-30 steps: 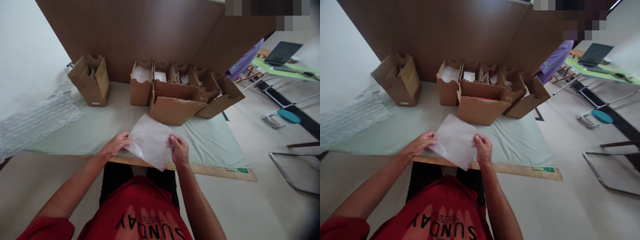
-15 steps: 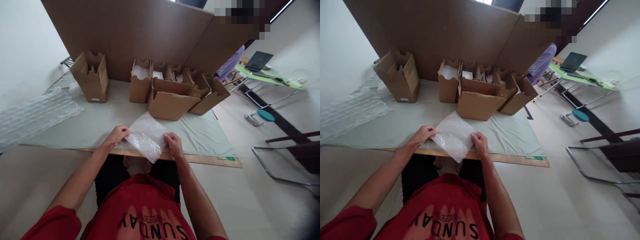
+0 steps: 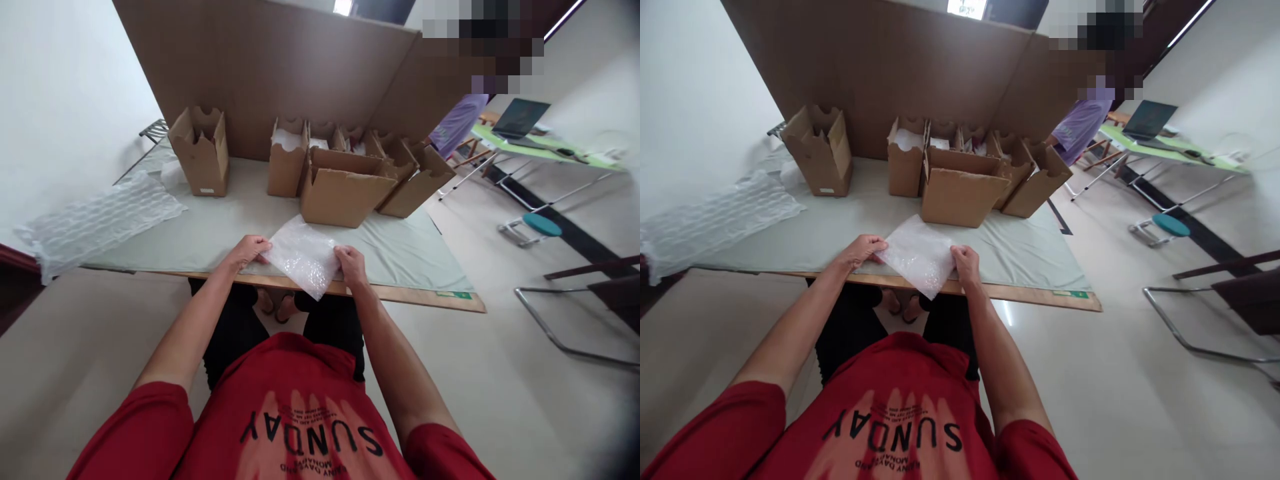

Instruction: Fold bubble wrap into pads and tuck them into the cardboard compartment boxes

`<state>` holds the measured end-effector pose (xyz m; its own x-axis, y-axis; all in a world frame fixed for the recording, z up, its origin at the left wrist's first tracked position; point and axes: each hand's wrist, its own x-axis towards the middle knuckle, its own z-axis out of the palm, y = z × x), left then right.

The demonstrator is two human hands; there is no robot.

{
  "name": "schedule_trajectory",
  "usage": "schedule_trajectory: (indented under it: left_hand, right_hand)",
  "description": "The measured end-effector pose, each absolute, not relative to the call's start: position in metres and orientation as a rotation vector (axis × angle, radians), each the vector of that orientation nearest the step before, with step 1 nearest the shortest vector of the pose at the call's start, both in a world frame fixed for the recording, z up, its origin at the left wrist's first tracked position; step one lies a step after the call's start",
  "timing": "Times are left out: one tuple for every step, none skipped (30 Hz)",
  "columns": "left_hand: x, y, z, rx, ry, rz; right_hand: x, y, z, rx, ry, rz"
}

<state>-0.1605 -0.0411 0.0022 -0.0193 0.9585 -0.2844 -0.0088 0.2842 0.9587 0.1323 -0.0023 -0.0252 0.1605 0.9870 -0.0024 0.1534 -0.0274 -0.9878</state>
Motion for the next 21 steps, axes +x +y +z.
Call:
schedule_trajectory:
  left_hand:
    - [-0.16,-0.041,0.001,0.974,1.353,1.028]
    - [-0.158,-0.04,-0.001,0.968,1.363,1.046]
    - [-0.157,-0.04,-0.002,0.963,1.371,1.063]
    - [-0.156,-0.04,-0.003,0.959,1.377,1.079]
    - [-0.155,-0.04,-0.003,0.957,1.381,1.09]
    - [-0.155,-0.04,-0.003,0.959,1.382,1.094]
    - [-0.155,-0.041,-0.003,0.964,1.381,1.093]
    - [-0.155,-0.041,-0.002,0.973,1.379,1.089]
    - [-0.156,-0.042,-0.002,0.984,1.375,1.082]
    - [-0.157,-0.042,-0.002,0.997,1.37,1.075]
    - [-0.158,-0.042,-0.002,1.012,1.364,1.07]
    - [-0.159,-0.043,-0.003,1.028,1.358,1.068]
    - [-0.159,-0.043,-0.004,1.042,1.354,1.068]
    - [-0.159,-0.043,-0.006,1.055,1.352,1.07]
    - [-0.159,-0.043,-0.008,1.066,1.353,1.075]
    - [-0.158,-0.043,-0.01,1.075,1.355,1.083]
    - [-0.158,-0.043,-0.012,1.082,1.359,1.093]
    - [-0.157,-0.043,-0.013,1.09,1.364,1.104]
    - [-0.156,-0.043,-0.015,1.097,1.368,1.114]
    - [-0.156,-0.043,-0.016,1.106,1.373,1.124]
    - [-0.155,-0.043,-0.017,1.116,1.381,1.132]
  right_hand:
    - [0.133,-0.002,-0.025,-1.406,-1.194,1.034]
    - [0.133,-0.002,-0.025,-1.405,-1.197,1.043]
    - [0.133,-0.002,-0.024,-1.403,-1.201,1.051]
    - [0.133,-0.002,-0.024,-1.4,-1.205,1.058]
    - [0.132,-0.003,-0.022,-1.396,-1.21,1.064]
    - [0.132,-0.003,-0.021,-1.39,-1.214,1.07]
    - [0.132,-0.004,-0.019,-1.382,-1.218,1.075]
    - [0.131,-0.004,-0.017,-1.372,-1.222,1.079]
    - [0.132,-0.005,-0.015,-1.362,-1.226,1.08]
    - [0.132,-0.004,-0.013,-1.351,-1.226,1.081]
    - [0.132,-0.004,-0.012,-1.337,-1.232,1.074]
    - [0.133,-0.003,-0.012,-1.326,-1.258,1.054]
    - [0.134,-0.002,-0.012,-1.319,-1.301,1.021]
    - [0.135,0.0,-0.013,-1.317,-1.352,0.982]
    - [0.136,0.002,-0.014,-1.319,-1.404,0.939]
    - [0.137,0.004,-0.015,-1.326,-1.451,0.898]
    - [0.138,0.005,-0.017,-1.334,-1.485,0.863]
    - [0.139,0.007,-0.018,-1.342,-1.5,0.837]
    - [0.14,0.008,-0.02,-1.346,-1.508,0.815]
    - [0.14,0.009,-0.021,-1.349,-1.519,0.791]
    - [0.14,0.01,-0.021,-1.351,-1.528,0.768]
